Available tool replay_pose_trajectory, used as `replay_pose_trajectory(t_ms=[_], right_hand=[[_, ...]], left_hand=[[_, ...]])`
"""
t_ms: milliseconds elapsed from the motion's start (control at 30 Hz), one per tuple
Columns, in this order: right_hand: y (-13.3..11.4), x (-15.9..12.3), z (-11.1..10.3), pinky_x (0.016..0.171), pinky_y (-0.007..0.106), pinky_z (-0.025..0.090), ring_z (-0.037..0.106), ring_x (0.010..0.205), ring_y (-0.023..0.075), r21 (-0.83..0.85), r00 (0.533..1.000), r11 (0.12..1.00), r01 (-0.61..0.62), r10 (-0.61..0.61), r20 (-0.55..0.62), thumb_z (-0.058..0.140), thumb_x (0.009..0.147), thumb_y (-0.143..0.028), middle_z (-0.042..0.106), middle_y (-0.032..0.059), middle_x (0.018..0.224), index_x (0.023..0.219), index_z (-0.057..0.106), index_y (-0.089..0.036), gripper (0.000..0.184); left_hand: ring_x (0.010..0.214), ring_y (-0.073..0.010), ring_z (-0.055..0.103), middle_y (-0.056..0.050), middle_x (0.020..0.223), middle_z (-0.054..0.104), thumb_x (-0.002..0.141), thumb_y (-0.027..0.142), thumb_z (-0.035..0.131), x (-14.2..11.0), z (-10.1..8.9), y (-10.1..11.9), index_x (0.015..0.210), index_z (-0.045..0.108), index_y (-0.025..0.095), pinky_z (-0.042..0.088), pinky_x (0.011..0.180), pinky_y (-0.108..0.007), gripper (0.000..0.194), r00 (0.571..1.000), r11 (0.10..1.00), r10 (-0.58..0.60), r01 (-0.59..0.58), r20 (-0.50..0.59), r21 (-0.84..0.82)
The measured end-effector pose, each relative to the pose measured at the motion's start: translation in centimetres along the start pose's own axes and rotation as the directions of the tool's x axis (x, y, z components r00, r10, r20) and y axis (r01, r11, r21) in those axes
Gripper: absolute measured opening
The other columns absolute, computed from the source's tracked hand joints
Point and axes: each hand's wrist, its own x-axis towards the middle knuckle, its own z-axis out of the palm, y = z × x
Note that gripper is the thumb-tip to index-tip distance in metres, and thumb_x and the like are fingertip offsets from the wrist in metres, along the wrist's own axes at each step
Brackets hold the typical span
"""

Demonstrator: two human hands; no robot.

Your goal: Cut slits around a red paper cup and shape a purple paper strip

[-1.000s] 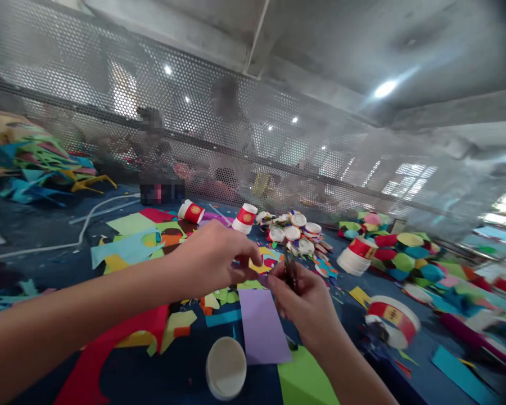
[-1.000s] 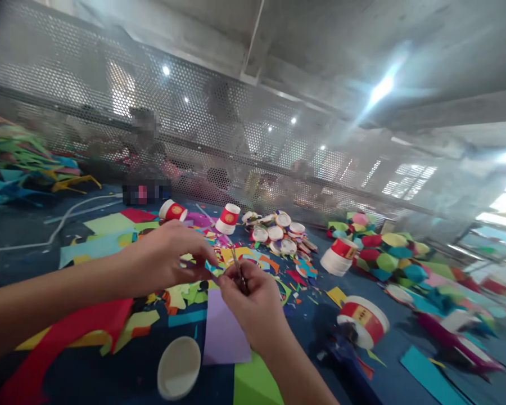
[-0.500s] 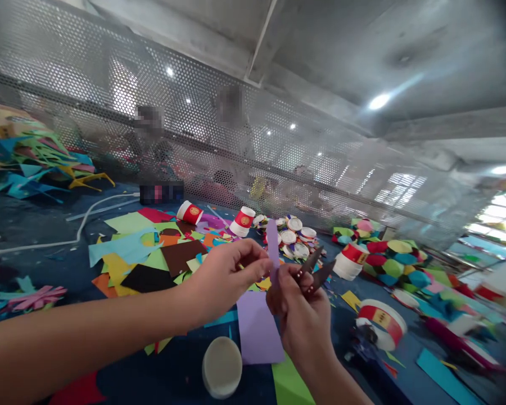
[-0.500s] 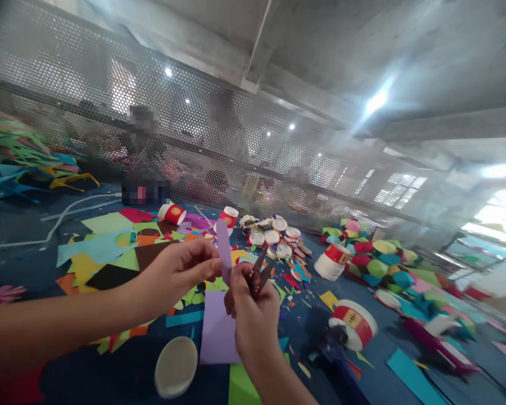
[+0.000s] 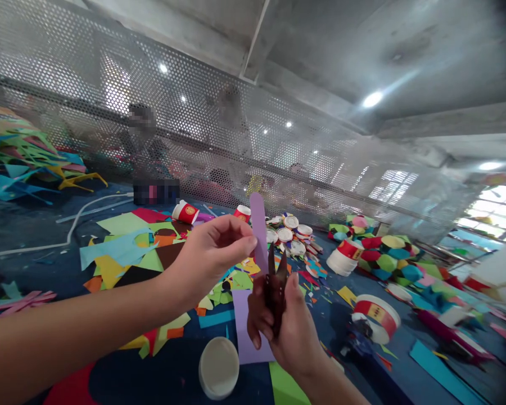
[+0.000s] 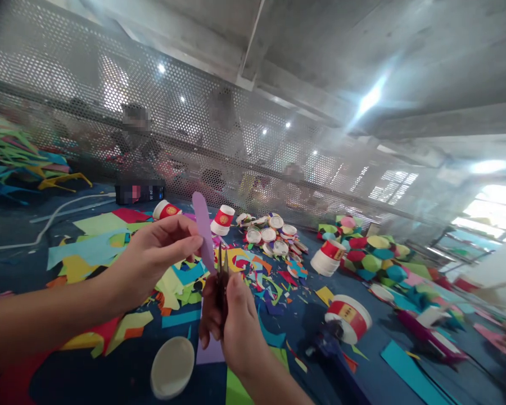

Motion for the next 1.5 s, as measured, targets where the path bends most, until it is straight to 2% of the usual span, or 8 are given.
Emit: replay_pose_trajectory(t_ms=[133,233,633,833,1300,1500], right_hand=[[0.09,-0.27,0.11,0.033,0.018,0.039,0.026,0.037,0.0050,0.014,0.998,0.999,0.030,-0.031,0.062,0.062,0.081,-0.078,0.039,-0.0103,0.052,0.081,0.061,-0.018,0.060],[-0.04,-0.44,0.30,0.034,0.017,0.040,0.026,0.037,0.0045,0.017,0.998,1.000,0.010,-0.011,0.057,0.066,0.081,-0.074,0.039,-0.0105,0.052,0.080,0.059,-0.019,0.056],[0.35,-0.36,0.06,0.031,0.015,0.037,0.023,0.035,0.0029,0.040,0.999,0.998,-0.047,0.046,0.030,0.067,0.075,-0.080,0.037,-0.0118,0.048,0.075,0.055,-0.019,0.062],[0.20,-0.50,0.17,0.031,0.015,0.036,0.023,0.035,0.0029,0.031,0.998,0.999,-0.045,0.044,0.034,0.067,0.075,-0.081,0.036,-0.0119,0.048,0.076,0.054,-0.019,0.063],[-0.18,-0.60,0.20,0.032,0.015,0.036,0.023,0.036,0.0035,0.001,0.999,1.000,-0.003,0.003,0.053,0.065,0.078,-0.079,0.037,-0.0108,0.050,0.075,0.054,-0.020,0.060],[0.05,-0.58,0.29,0.033,0.016,0.037,0.021,0.038,0.0047,-0.038,1.000,0.999,-0.001,0.002,0.017,0.064,0.077,-0.081,0.032,-0.0112,0.049,0.075,0.055,-0.021,0.061]], left_hand=[[0.058,-0.0071,0.047,0.005,0.063,0.058,0.078,0.026,0.074,-0.04,-0.01,0.06,0.073,0.059,0.017,0.038,0.056,-0.021,0.018,0.999,0.998,-0.032,0.032,0.006,-0.048],[0.057,-0.0067,0.048,0.005,0.062,0.058,0.079,0.023,0.075,-0.08,0.02,-0.03,0.071,0.059,0.017,0.037,0.055,-0.020,0.018,0.999,0.996,-0.039,0.039,0.008,-0.077],[0.061,-0.0039,0.057,0.004,0.064,0.066,0.078,0.015,0.076,0.15,-0.02,-0.45,0.070,0.067,0.016,0.046,0.060,-0.011,0.012,1.000,0.979,0.001,0.000,0.005,-0.203],[0.059,-0.0037,0.057,0.003,0.063,0.066,0.076,0.015,0.078,0.19,-0.05,-0.60,0.069,0.068,0.015,0.045,0.057,-0.010,0.013,1.000,0.976,-0.005,0.009,0.020,-0.217],[0.059,-0.0042,0.056,0.003,0.064,0.066,0.074,0.017,0.078,0.04,0.17,-0.68,0.071,0.066,0.015,0.045,0.057,-0.012,0.012,0.999,0.981,0.004,-0.014,-0.054,-0.193],[0.060,-0.0043,0.055,0.003,0.065,0.064,0.076,0.017,0.076,-0.33,0.36,-0.45,0.070,0.066,0.015,0.043,0.057,-0.012,0.012,0.999,0.982,0.003,-0.013,-0.054,-0.190]])
